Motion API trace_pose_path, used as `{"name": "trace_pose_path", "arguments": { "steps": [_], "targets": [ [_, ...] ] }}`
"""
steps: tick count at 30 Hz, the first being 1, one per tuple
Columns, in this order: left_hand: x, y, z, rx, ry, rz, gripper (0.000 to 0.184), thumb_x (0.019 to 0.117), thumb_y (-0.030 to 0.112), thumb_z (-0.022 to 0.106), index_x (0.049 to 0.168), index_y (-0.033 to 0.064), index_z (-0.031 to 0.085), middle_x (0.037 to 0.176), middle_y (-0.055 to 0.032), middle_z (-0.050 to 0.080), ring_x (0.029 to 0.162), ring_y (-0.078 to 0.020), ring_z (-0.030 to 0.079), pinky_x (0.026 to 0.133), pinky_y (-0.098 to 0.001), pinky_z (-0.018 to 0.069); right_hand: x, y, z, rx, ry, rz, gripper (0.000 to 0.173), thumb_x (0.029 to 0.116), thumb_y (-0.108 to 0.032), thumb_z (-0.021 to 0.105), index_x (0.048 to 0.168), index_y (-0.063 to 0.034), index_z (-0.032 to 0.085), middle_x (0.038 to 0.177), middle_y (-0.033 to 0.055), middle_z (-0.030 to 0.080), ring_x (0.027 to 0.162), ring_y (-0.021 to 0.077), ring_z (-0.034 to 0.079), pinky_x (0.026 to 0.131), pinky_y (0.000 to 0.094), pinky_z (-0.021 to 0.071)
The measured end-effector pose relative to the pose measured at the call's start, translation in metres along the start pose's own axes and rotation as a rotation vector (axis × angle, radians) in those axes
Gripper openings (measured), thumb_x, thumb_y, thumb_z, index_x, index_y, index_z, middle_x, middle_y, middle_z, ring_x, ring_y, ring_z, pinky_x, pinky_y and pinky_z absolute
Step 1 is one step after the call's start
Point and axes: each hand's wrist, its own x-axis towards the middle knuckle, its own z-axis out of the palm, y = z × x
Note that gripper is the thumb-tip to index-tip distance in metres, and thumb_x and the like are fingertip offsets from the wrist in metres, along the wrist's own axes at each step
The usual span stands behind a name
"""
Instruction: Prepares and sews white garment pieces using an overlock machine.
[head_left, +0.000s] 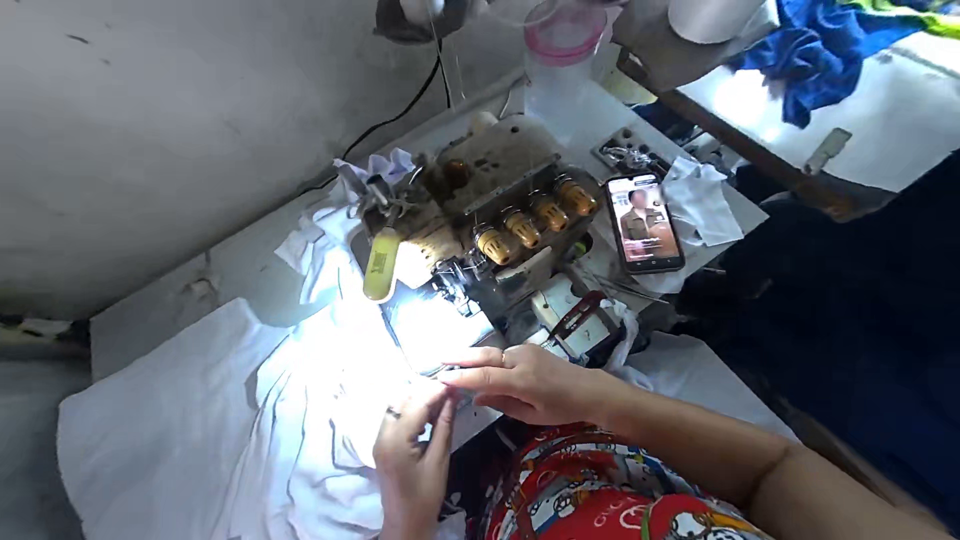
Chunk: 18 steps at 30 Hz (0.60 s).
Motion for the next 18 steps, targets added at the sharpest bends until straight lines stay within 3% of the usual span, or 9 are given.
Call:
{"name": "trace_pose_path", "arguments": {
  "steps": [1,3,5,10,14,16,18],
  "targets": [
    [0.001,0.004,0.004,-0.020,-0.048,0.028,0.020,0.0966,0.022,0.067,0.095,0.0046,0.075,0.088,-0.0017,0.072,0.079,0.0049,0.061,0.072,-0.0094,0.0486,0.000,0.003,-0.002,-0.016,-0.003,0.007,0.031,0.1046,-0.012,0.054,0.133,-0.0018,0.061,0.128,0.0174,0.068,0.113,0.0240,0.069,0.088,0.0350,0.0583],
    [0.010,0.007,0.012,-0.006,-0.065,0.062,0.020,0.0971,0.025,0.067,0.096,0.0069,0.076,0.086,-0.0005,0.073,0.073,0.0046,0.059,0.066,-0.0109,0.0453,-0.001,0.007,-0.011,-0.060,0.037,0.072,0.021,0.1012,-0.014,0.061,0.116,-0.0023,0.069,0.100,0.0137,0.072,0.087,0.0225,0.070,0.074,0.0356,0.0576],
    [0.024,0.009,0.018,0.052,-0.049,0.069,0.021,0.0944,0.027,0.070,0.092,0.0076,0.077,0.078,0.0010,0.072,0.063,0.0036,0.054,0.059,-0.0142,0.0411,-0.001,0.010,-0.024,-0.112,0.094,0.170,0.016,0.0999,-0.015,0.061,0.100,-0.0028,0.072,0.090,0.0118,0.071,0.082,0.0201,0.069,0.071,0.0340,0.0561],
    [0.040,0.016,0.031,0.081,-0.047,0.079,0.022,0.0935,0.028,0.070,0.091,0.0071,0.077,0.075,0.0007,0.070,0.060,0.0020,0.051,0.057,-0.0150,0.0393,-0.007,0.012,-0.041,-0.172,0.177,0.274,0.020,0.1000,-0.017,0.061,0.096,-0.0011,0.073,0.087,0.0114,0.070,0.079,0.0174,0.067,0.071,0.0312,0.0536],
    [0.032,0.010,0.024,0.047,-0.044,0.069,0.027,0.0885,0.032,0.074,0.084,0.0055,0.074,0.073,0.0016,0.068,0.062,0.0046,0.051,0.058,-0.0128,0.0390,-0.017,0.006,-0.036,-0.097,0.210,0.291,0.022,0.0955,-0.021,0.069,0.088,-0.0005,0.072,0.079,0.0096,0.068,0.073,0.0120,0.063,0.067,0.0246,0.0503],
    [0.028,0.011,0.016,-0.038,-0.076,0.064,0.026,0.0888,0.030,0.075,0.085,0.0040,0.074,0.078,0.0014,0.071,0.066,0.0083,0.053,0.060,-0.0088,0.0396,-0.020,0.002,-0.030,-0.012,0.213,0.309,0.027,0.0943,-0.025,0.072,0.085,-0.0001,0.070,0.079,0.0085,0.066,0.072,0.0088,0.060,0.066,0.0215,0.0484],
    [0.024,0.015,0.009,-0.073,-0.129,0.064,0.023,0.0919,0.028,0.073,0.089,0.0058,0.076,0.088,0.0003,0.075,0.072,0.0086,0.057,0.062,-0.0078,0.0413,-0.020,-0.001,-0.023,0.015,0.202,0.282,0.029,0.0918,-0.030,0.075,0.093,-0.0010,0.069,0.089,0.0100,0.068,0.079,0.0116,0.063,0.070,0.0246,0.0516]
  ]
}}
